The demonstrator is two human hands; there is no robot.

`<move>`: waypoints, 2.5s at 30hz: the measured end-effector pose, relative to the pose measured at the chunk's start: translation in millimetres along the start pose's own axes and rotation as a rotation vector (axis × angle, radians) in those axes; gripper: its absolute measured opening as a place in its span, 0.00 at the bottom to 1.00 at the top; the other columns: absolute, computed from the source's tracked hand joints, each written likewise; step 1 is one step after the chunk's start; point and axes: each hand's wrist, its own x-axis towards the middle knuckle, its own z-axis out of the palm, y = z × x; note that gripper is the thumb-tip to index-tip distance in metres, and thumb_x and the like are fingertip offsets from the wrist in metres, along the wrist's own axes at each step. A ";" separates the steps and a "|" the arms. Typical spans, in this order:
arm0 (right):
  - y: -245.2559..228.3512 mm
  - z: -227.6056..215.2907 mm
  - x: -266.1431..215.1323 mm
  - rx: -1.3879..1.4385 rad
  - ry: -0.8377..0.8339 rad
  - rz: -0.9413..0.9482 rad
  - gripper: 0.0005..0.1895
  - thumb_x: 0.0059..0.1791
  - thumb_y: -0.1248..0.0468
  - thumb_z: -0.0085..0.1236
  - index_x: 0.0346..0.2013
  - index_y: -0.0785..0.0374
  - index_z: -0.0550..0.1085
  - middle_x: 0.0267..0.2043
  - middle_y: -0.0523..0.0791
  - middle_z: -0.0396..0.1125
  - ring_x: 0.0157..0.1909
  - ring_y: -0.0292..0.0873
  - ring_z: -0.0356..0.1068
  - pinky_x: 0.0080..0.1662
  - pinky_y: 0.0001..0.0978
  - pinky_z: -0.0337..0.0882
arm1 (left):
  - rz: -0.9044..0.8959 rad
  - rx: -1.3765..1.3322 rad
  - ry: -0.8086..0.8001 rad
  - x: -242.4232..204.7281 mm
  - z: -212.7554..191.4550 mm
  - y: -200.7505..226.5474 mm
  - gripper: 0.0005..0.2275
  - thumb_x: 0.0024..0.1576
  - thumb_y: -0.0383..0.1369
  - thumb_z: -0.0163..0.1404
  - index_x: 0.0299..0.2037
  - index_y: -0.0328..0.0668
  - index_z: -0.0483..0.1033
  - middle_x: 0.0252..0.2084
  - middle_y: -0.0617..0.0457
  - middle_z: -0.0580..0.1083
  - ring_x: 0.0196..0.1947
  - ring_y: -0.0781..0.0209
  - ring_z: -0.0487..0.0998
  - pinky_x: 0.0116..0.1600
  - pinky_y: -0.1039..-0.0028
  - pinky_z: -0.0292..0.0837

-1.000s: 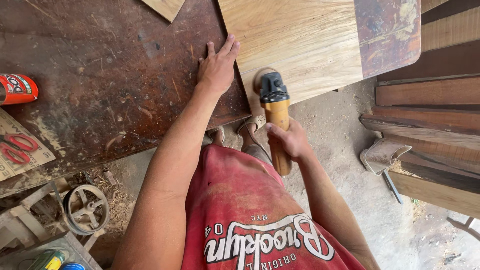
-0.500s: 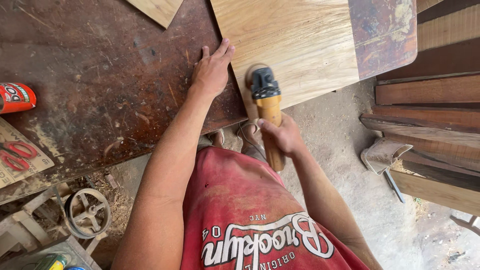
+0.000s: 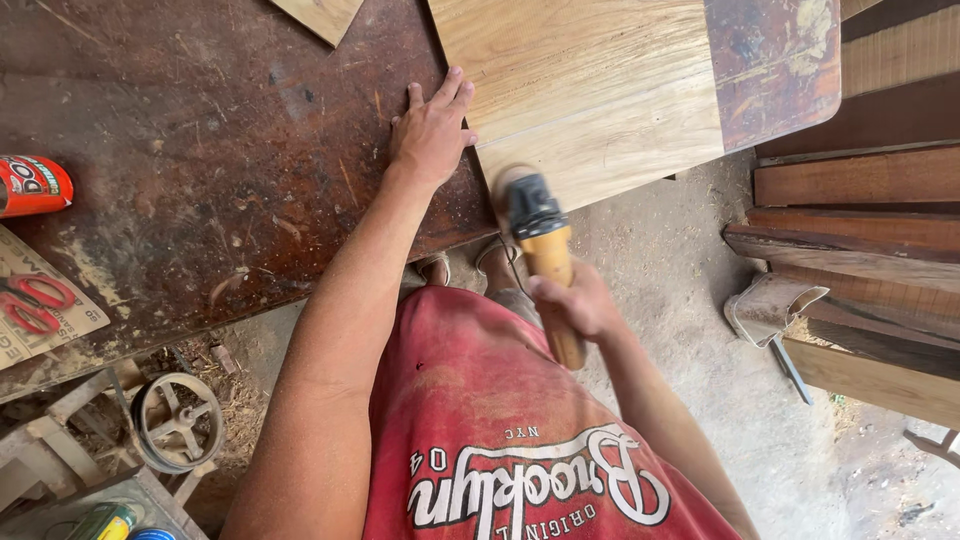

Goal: The person uses an electric sander to smooth the surface of a rectangular wooden board on a workbench. They move the sander across the board repeatedly, then flip the board over and continue sanding the other side.

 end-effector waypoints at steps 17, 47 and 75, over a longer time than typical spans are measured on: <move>15.3 -0.2 1.4 0.325 0.050 0.004 0.18 0.46 0.56 0.64 0.41 0.65 0.70 0.30 0.45 0.70 0.30 0.40 0.72 0.37 0.37 0.77 | 0.013 -0.028 0.084 -3.9 11.7 -1.4 0.33 0.58 0.45 0.55 0.74 0.59 0.56 0.78 0.65 0.47 0.74 0.29 0.47 0.67 0.30 0.51; 27.7 -50.5 9.1 0.406 0.034 -0.061 0.19 0.46 0.55 0.62 0.41 0.65 0.69 0.30 0.46 0.69 0.31 0.43 0.72 0.37 0.39 0.77 | 0.204 -0.243 0.265 -57.1 25.6 -46.7 0.23 0.64 0.33 0.53 0.69 0.38 0.66 0.77 0.43 0.54 0.76 0.38 0.53 0.75 0.46 0.51; -39.9 -34.5 40.1 -0.181 -0.117 -0.152 0.19 0.46 0.51 0.65 0.38 0.64 0.73 0.28 0.44 0.71 0.30 0.37 0.70 0.35 0.32 0.73 | -1.045 -1.154 -0.200 -385.2 264.3 -39.6 0.23 0.61 0.43 0.48 0.64 0.44 0.71 0.66 0.46 0.69 0.64 0.50 0.70 0.63 0.61 0.65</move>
